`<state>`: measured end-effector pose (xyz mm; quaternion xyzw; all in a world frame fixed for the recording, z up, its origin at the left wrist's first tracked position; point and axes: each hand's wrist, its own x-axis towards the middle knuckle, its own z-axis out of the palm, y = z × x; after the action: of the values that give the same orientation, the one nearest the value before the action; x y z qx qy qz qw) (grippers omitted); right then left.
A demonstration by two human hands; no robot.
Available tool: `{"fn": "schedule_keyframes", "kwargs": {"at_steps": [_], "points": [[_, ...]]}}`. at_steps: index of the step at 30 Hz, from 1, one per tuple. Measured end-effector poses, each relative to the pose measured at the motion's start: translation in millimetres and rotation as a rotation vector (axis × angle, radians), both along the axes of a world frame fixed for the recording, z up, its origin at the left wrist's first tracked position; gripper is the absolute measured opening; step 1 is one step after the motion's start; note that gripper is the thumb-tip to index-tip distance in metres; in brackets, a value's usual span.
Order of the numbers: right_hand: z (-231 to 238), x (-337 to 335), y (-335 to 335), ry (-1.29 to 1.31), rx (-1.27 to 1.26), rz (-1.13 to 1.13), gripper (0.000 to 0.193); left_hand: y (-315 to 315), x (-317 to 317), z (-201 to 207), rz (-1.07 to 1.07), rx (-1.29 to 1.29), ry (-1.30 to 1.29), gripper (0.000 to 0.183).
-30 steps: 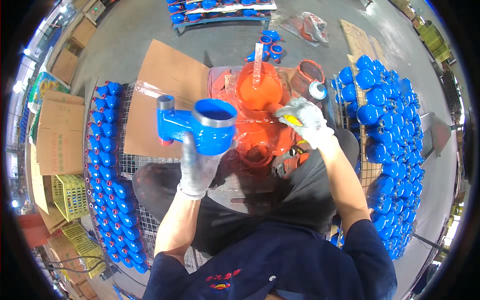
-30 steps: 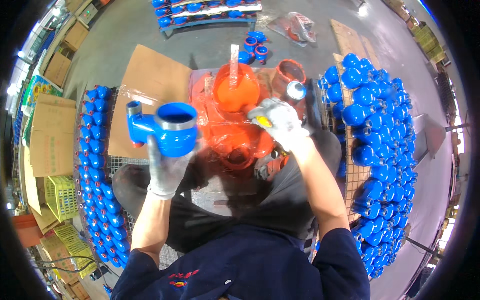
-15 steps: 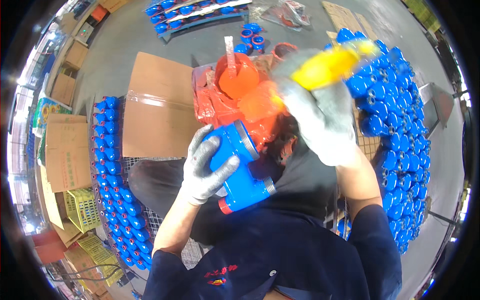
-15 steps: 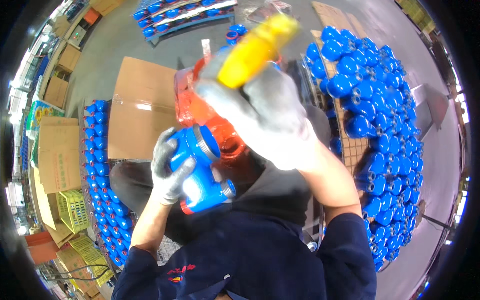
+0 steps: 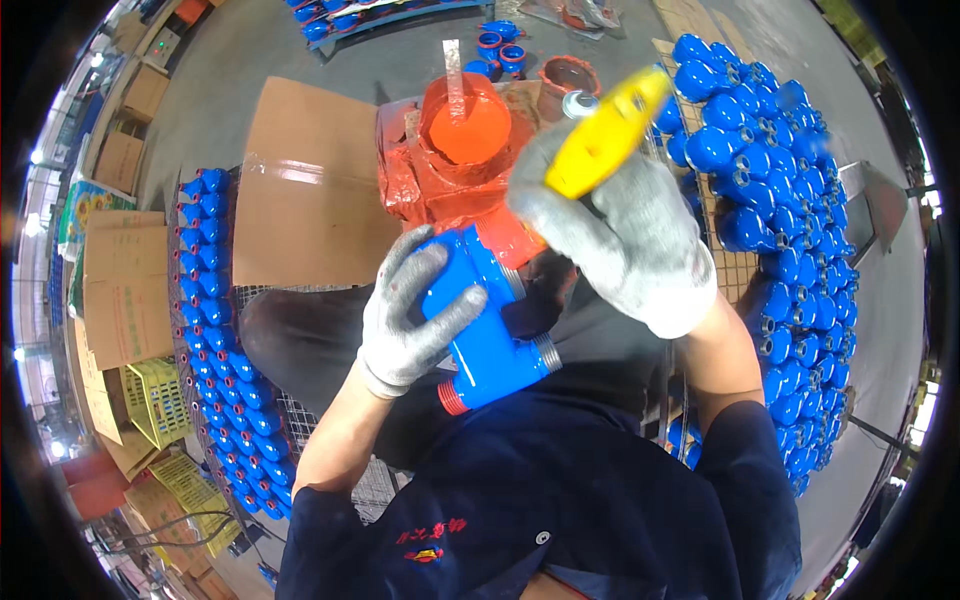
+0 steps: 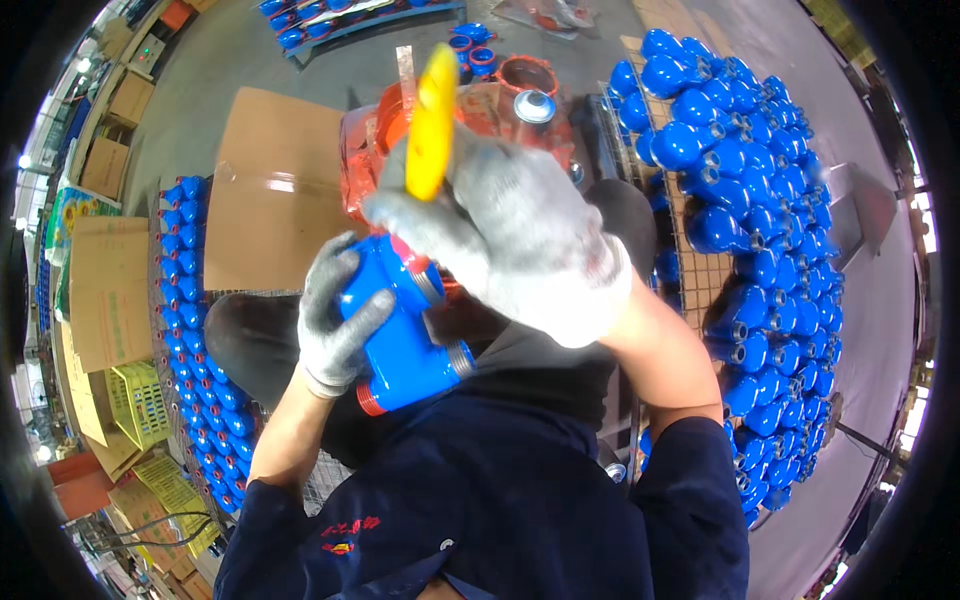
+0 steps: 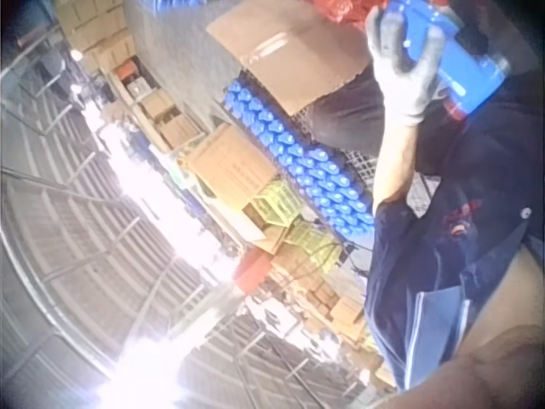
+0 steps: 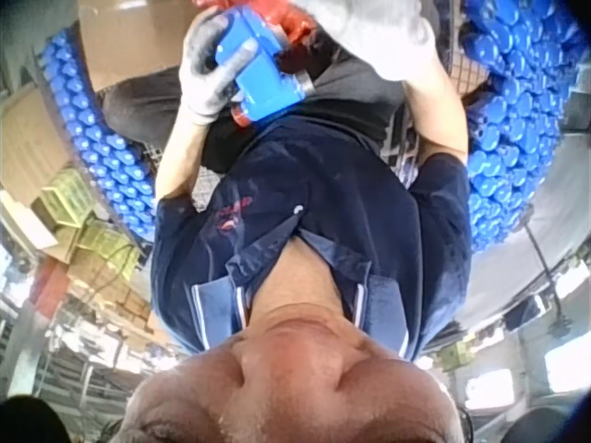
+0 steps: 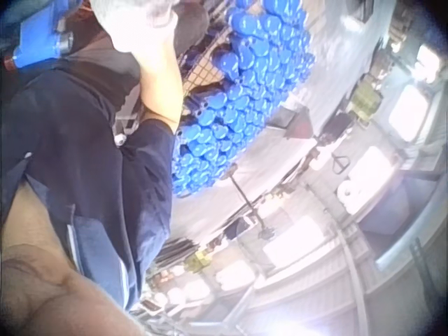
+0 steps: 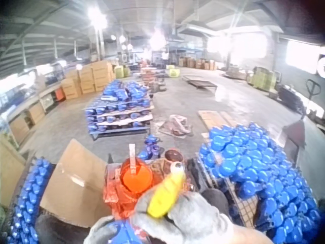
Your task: The person paints the threaded ends and openings of blue pipe fittings using a brush dipped in red paint and arranges them in rows on a metal rack.
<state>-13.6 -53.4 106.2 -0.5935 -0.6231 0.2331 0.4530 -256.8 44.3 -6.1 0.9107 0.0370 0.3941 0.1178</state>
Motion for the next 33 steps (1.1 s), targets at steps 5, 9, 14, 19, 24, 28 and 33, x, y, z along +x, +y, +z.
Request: {"fn": "schedule_keyframes", "kwargs": {"at_steps": [5,9,14,19,24,28,33], "points": [[-13.8,-8.6,-3.0,-0.058,0.391,0.138,0.025,-6.9,0.4,-1.1,0.168,-0.245,-0.075,0.079],[-21.0,-4.2,-7.5,-0.292,0.470,0.185,0.033,-13.2,4.5,1.8,0.285,-0.604,-0.143,0.076],[-28.4,2.6,-8.8,-0.391,0.467,0.250,0.035,-13.3,5.6,9.8,0.240,-1.439,-0.297,0.075],[-47.3,19.4,-2.7,-0.166,0.482,0.274,0.030,0.0,1.5,15.6,-0.057,-1.831,-0.460,0.078],[-83.6,28.7,8.2,0.491,0.262,0.332,0.024,8.8,-10.6,10.9,-0.606,-2.470,-0.582,0.083],[-116.9,25.1,15.9,0.638,0.091,0.235,0.018,10.5,-16.0,1.8,-0.944,-2.685,-0.634,0.083],[-122.1,34.9,15.9,0.662,0.329,0.313,0.021,1.9,-18.2,-1.7,-0.812,-2.684,-0.651,0.080]]}}
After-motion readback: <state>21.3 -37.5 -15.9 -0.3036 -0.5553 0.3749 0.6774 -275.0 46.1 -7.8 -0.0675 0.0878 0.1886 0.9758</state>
